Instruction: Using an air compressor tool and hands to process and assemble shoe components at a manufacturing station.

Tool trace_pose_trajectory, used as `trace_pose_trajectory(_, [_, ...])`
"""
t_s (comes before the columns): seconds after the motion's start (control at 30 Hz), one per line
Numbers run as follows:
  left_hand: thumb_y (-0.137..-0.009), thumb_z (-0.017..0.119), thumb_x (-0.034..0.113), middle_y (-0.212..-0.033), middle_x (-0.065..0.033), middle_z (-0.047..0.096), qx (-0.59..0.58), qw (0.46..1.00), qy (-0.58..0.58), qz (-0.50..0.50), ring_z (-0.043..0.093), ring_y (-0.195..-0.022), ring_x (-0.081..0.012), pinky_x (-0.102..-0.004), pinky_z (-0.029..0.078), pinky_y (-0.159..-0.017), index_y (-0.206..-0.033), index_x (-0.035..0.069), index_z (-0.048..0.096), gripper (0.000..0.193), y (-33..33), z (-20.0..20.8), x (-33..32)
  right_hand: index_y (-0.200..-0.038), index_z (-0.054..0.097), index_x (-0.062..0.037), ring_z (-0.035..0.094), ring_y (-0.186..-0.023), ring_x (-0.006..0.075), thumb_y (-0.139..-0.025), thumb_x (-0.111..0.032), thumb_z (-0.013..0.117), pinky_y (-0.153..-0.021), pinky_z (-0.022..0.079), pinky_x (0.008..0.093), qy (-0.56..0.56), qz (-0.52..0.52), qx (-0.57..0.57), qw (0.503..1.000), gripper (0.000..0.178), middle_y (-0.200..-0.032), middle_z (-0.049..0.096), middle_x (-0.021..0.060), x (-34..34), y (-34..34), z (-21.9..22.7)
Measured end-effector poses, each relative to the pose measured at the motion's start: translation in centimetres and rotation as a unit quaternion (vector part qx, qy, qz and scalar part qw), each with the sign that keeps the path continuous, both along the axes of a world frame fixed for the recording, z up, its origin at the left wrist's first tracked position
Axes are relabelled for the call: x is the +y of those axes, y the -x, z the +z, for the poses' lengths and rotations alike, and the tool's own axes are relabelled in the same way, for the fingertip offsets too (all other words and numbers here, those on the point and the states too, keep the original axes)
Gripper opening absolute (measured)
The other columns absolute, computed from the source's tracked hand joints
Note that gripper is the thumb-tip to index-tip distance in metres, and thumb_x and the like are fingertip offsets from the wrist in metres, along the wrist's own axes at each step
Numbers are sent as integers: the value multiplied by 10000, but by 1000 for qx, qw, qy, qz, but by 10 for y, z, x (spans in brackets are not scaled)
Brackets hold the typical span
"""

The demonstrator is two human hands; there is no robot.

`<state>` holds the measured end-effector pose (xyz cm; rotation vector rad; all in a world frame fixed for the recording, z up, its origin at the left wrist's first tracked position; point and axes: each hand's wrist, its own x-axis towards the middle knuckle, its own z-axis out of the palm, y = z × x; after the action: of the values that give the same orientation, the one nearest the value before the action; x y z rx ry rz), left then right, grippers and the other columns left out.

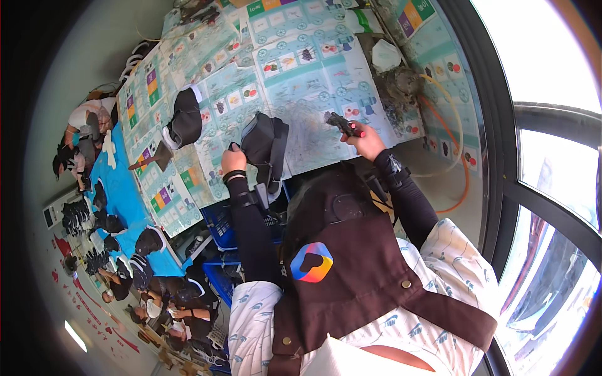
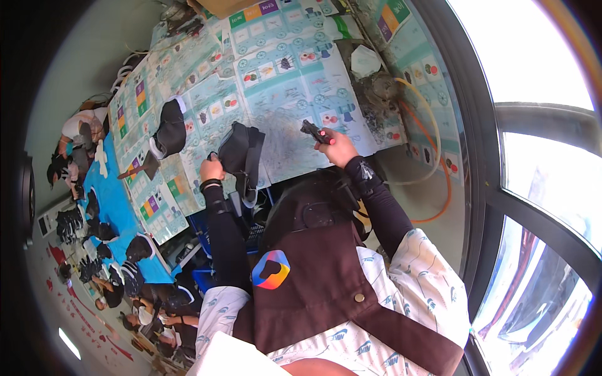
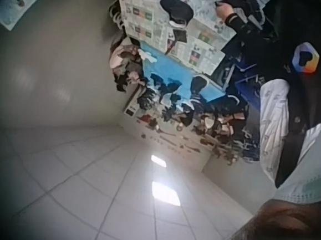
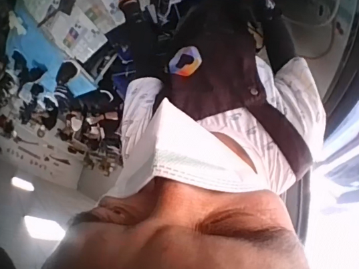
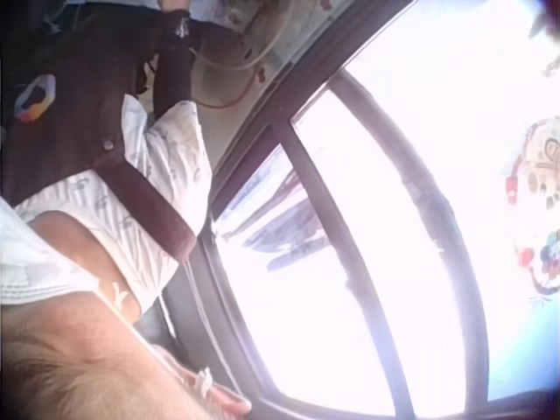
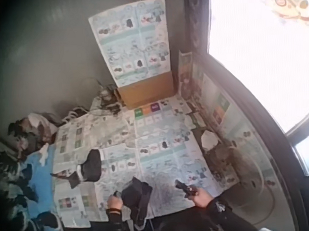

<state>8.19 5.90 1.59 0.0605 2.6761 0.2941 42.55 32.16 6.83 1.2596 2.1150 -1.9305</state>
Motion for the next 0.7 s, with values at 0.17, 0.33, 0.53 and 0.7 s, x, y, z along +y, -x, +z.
trace_pose_trajectory(0.17, [-1004,565,279,-1047,-219,722,226,944,-109,-215,683,-970,-444,-507,537,-794,-1196,64,643,299,11,80,-43,-1036,657,-63,611,-578,177,-824,-186,669,-552,493,346,34,-8,16,999,246,-821,700,62,8,0,-1])
trace_pose_trajectory(0.33, [-938,647,112,-1108,-181,718,201,908,-153,-333,682,-1017,-397,-453,548,-843,-1234,123,669,297,-16,116,10,-1021,659,-63,607,-581,172,-816,-162,654,-569,501,347,38,-1,28,999,228,-836,710,44,16,4,2])
trace_pose_trajectory(0.53, [-872,689,138,-1021,-80,742,205,867,-145,-429,674,-898,-337,-437,539,-799,-1085,157,728,217,-81,51,112,-980,671,-71,654,-709,222,-813,-134,640,-679,515,358,18,31,54,998,181,-845,719,64,27,0,17])
trace_pose_trajectory(0.7, [-875,667,166,-910,-124,746,174,870,-106,-449,696,-842,-362,-463,551,-724,-1030,156,751,176,-97,40,157,-965,667,-58,682,-839,325,-806,-133,646,-794,515,398,-12,40,40,998,177,-860,715,127,33,-9,14])
